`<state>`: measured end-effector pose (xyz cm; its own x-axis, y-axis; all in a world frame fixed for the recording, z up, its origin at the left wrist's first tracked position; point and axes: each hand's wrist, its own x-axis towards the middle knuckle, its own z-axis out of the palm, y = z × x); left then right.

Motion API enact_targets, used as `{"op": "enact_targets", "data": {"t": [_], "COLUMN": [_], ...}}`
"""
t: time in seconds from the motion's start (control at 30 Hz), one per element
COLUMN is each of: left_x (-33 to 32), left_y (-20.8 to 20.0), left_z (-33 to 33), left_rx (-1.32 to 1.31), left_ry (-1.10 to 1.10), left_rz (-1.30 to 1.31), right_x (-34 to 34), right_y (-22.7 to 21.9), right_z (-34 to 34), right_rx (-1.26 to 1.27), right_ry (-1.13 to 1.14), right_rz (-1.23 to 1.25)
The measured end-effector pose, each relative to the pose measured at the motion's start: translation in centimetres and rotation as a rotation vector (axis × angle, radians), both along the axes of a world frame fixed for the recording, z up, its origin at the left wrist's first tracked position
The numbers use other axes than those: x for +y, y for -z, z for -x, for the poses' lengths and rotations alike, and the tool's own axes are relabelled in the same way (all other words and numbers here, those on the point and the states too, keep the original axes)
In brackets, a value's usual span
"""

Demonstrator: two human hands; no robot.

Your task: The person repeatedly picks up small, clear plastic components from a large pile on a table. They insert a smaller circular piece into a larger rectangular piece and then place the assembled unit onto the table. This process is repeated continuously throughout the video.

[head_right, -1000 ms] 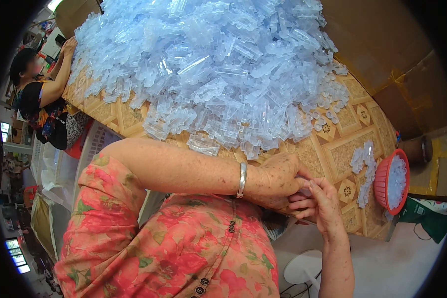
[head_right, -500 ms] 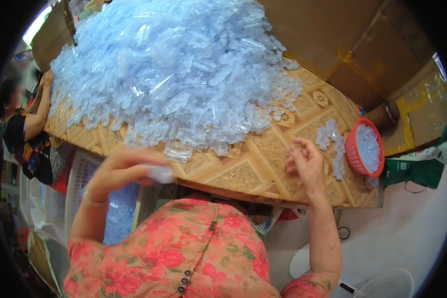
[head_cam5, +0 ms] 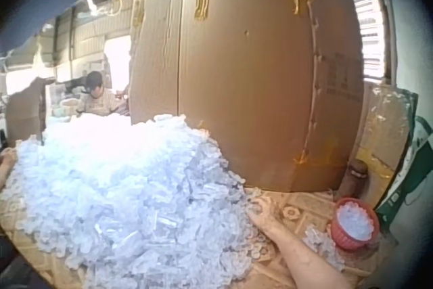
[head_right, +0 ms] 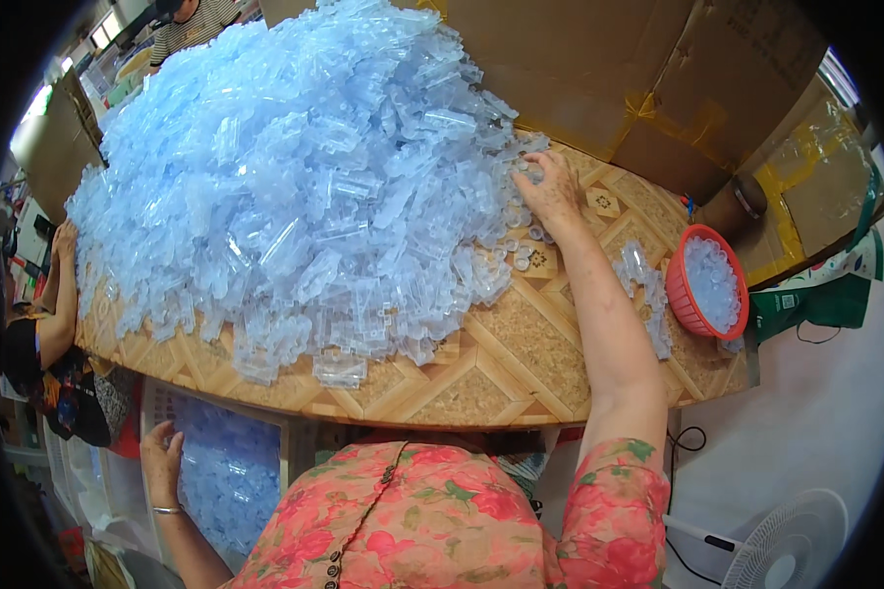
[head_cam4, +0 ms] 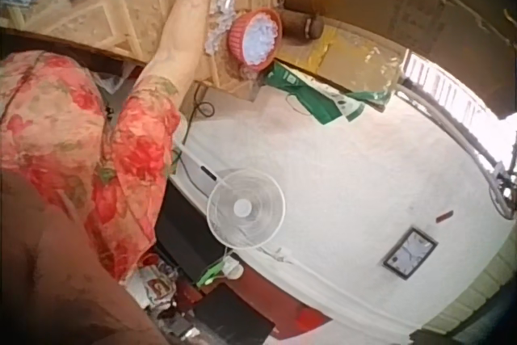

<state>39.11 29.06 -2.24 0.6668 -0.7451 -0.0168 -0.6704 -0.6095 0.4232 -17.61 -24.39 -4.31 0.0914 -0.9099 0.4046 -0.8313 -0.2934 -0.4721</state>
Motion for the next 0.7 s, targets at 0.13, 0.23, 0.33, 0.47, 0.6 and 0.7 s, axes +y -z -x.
{"op": "enact_targets", "data": {"t": [0.13,0.23,0.33,0.47,0.6,0.7], "left_x": [-6.9,-10.2,-12.0,-15.0,-18.2,-20.0], "left_y": [-4.0,-6.0,-7.6,-9.1,-8.5,-8.6], "left_z": [4.2,7.5,10.5,15.5,21.1,26.2], "left_rx": [0.147,0.162,0.063,0.041,0.259,0.333], "left_ry": [0.046,0.157,0.323,0.577,0.927,1.084], "left_rz": [0.298,0.498,0.564,0.597,0.627,0.592], "right_x": [-1.7,-1.5,-0.7,1.3,4.4,6.8], "right_y": [-0.5,-0.4,0.3,0.9,0.6,0.5], "right_z": [-1.7,-2.1,-1.7,-0.1,0.3,-0.3], "right_rx": [0.039,0.043,-0.003,-0.030,-0.053,-0.064], "right_ry": [0.060,0.052,-0.004,-0.094,-0.073,-0.067], "right_rz": [-0.161,-0.168,-0.134,-0.041,-0.051,-0.064]}}
